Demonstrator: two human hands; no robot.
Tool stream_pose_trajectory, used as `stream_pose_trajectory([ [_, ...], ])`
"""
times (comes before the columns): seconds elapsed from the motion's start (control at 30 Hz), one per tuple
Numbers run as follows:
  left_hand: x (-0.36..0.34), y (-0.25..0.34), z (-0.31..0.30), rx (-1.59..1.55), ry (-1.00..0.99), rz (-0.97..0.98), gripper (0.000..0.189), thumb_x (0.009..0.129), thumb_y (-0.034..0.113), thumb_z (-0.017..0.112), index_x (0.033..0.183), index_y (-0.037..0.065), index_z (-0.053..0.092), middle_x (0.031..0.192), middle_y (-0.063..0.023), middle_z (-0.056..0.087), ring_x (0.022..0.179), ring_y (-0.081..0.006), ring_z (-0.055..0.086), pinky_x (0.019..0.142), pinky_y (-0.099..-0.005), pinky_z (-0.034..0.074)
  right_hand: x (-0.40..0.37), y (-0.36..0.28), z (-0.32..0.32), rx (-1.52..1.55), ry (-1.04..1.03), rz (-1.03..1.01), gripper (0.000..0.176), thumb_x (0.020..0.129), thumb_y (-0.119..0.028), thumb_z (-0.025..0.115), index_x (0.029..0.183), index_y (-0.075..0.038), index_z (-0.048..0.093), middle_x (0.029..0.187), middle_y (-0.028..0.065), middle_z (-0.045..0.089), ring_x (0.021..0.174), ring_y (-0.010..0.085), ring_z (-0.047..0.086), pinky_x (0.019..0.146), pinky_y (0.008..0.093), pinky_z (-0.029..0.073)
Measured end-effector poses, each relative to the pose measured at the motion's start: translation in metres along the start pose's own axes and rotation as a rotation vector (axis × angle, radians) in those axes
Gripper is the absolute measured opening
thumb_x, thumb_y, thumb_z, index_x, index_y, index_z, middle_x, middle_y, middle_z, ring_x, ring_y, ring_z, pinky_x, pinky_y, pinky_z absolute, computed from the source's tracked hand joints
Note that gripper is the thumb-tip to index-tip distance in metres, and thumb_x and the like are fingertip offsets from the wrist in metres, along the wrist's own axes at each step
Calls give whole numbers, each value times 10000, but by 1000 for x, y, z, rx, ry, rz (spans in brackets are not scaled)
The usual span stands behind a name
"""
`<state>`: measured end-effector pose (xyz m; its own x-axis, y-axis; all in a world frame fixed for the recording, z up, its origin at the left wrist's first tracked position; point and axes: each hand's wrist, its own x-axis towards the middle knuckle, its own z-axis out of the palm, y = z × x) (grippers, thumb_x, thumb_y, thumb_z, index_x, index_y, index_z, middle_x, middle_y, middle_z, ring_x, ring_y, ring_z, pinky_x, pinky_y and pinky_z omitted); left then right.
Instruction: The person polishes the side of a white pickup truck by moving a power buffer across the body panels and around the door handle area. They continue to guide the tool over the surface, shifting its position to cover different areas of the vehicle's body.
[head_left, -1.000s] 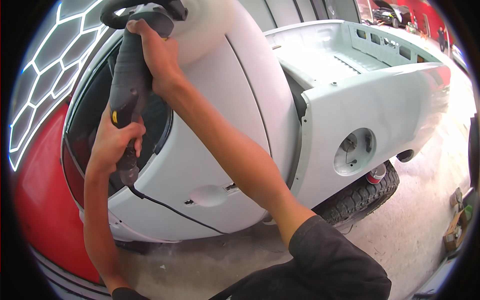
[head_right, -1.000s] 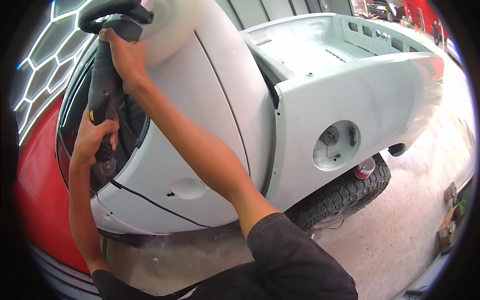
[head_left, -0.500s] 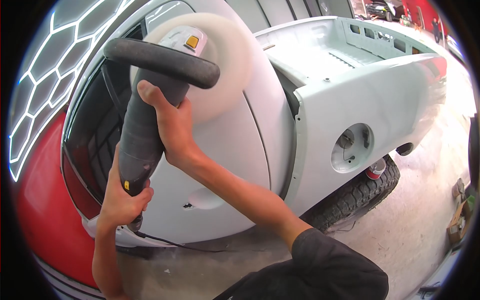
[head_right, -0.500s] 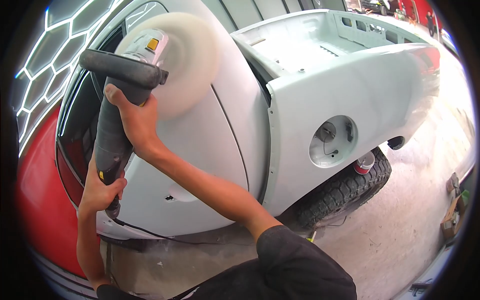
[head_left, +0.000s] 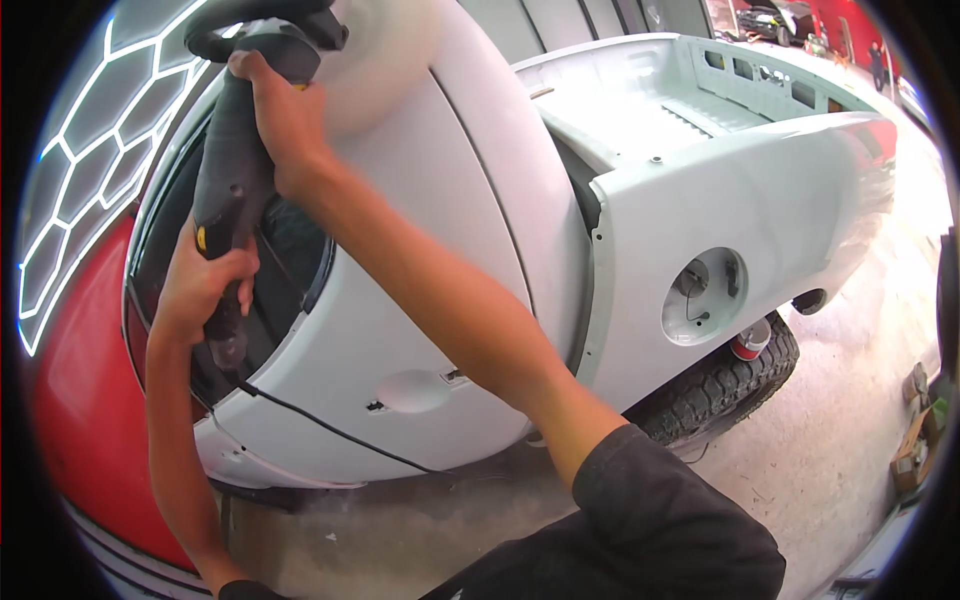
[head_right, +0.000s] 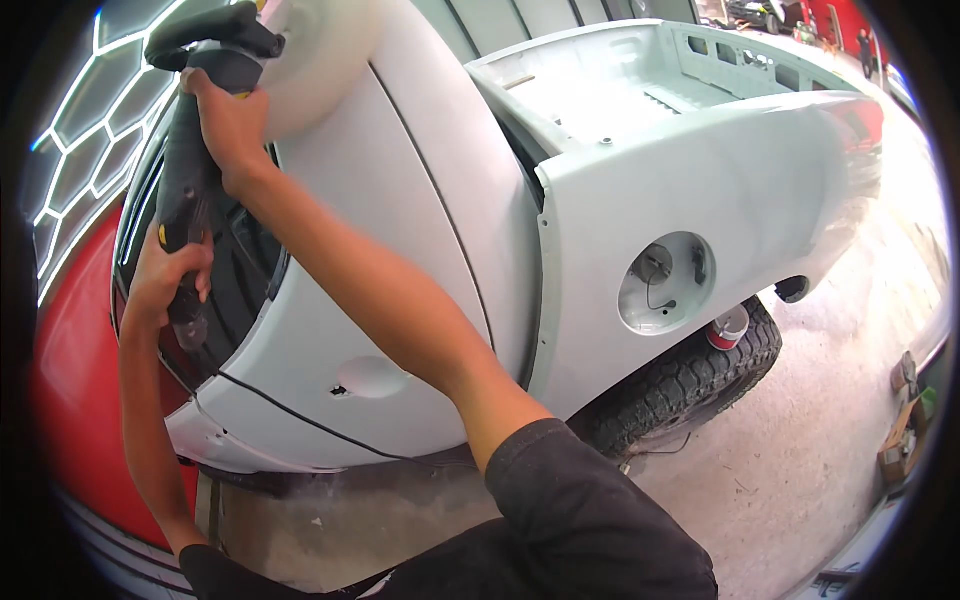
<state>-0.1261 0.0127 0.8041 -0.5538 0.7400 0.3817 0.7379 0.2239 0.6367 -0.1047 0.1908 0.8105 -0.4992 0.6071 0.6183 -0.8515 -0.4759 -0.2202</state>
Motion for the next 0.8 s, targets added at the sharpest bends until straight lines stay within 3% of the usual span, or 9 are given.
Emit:
stream_pose_trajectory([
  [0.1,-29,-12,11,26,-11,22,560,785,-72,665,1305,11,474,823,-78,604,530,-148,589,465,-299,501,-41,2,-14,29,30,2,390,812,-333,782,1009,-24,650,860,63,650,726,165,653,668,335,551],
  [0.13,-38,-17,13,49,-38,-9,798,785,-98,652,1513,35,353,838,-80,610,552,-139,595,475,-291,505,-56,1,-20,35,41,3,406,817,-341,787,1029,-23,652,875,63,656,742,162,660,681,335,555],
  [0.17,-49,-18,18,56,-27,-40,945,785,-107,648,1616,58,231,850,-82,615,566,-133,590,487,-287,506,-70,2,-25,64,42,-5,388,824,-325,793,1032,-25,662,889,54,665,764,149,660,702,326,551],
  [0.23,-63,-28,20,86,-52,-55,1023,780,-110,651,1653,76,152,860,-84,620,582,-130,587,496,-281,505,-89,4,-33,116,46,-22,351,838,-291,803,1039,-30,683,917,35,682,807,123,660,742,307,542],
  [0.37,-60,-15,15,81,-12,-76,998,767,-125,646,1637,65,195,863,-86,622,583,-133,586,496,-282,506,-83,1,-26,106,72,-2,316,849,-269,794,1037,-37,689,914,16,687,795,113,658,734,296,537],
  [0.4,-55,-11,14,81,7,-74,869,768,-122,640,1559,39,314,855,-89,618,571,-138,589,477,-288,503,-75,1,-22,105,58,-17,340,839,-289,790,1035,-35,678,903,23,674,778,122,649,724,306,535],
  [0.57,-10,1,-13,38,-16,0,566,767,-76,661,1295,3,470,828,-99,613,508,-166,586,441,-297,487,-15,2,3,62,59,-71,340,801,-300,763,982,-36,647,838,22,617,691,134,585,666,328,508],
  [0.8,-16,9,-13,76,10,-42,599,768,-64,649,1329,-1,450,829,-104,613,521,-168,587,453,-298,497,-14,4,8,100,52,-8,337,811,-305,760,988,-42,646,838,23,614,718,143,600,690,336,515],
])
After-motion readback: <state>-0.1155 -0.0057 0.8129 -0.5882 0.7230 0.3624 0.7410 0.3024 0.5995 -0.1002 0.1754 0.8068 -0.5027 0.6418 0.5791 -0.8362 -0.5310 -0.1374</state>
